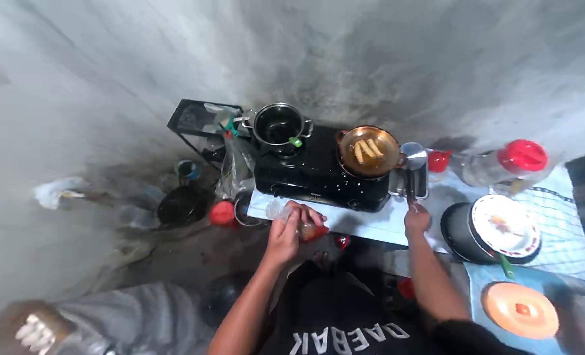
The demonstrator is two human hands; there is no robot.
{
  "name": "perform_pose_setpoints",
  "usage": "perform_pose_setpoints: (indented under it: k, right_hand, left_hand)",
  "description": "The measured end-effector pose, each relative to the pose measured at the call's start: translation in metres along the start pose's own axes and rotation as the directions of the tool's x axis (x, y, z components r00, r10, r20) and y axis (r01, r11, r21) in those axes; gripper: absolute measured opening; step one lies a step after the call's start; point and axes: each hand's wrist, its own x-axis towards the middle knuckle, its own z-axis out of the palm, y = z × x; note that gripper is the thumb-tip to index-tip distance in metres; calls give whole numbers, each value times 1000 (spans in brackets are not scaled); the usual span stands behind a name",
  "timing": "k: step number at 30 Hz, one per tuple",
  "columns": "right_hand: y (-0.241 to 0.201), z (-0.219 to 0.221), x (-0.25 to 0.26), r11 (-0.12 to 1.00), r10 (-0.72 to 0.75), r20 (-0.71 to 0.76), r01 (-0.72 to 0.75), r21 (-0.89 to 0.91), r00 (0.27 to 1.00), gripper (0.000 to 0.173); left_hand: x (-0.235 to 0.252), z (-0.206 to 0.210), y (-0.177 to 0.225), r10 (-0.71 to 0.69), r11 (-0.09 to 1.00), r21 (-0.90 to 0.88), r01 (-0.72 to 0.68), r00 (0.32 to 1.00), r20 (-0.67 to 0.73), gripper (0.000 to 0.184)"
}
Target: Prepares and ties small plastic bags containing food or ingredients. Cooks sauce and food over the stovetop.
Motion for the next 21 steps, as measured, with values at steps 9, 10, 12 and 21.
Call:
perform_pose_setpoints:
  k: [9, 10, 12, 21]
  right_hand:
    - [-90, -31, -214, 645, -698, 450, 215, 734, 557, 29]
    - [-101, -32, -221, 619, -704, 425, 198, 760, 570, 25]
    - [-121, -35, -220, 581, -727, 379, 221, 783, 572, 17]
    - [-258, 86, -174, 697, -703, 413, 675, 242, 579, 47]
  left_hand:
    - [35, 46, -19, -371, 882, -421, 214, 864, -339, 56]
    - [41, 48, -18, -397, 867, -448, 220, 847, -353, 57]
    - [51, 45, -17, -415, 851, -483, 208, 829, -375, 57]
    - [52, -108, -8, -394, 892, -430, 140, 707, -587, 54]
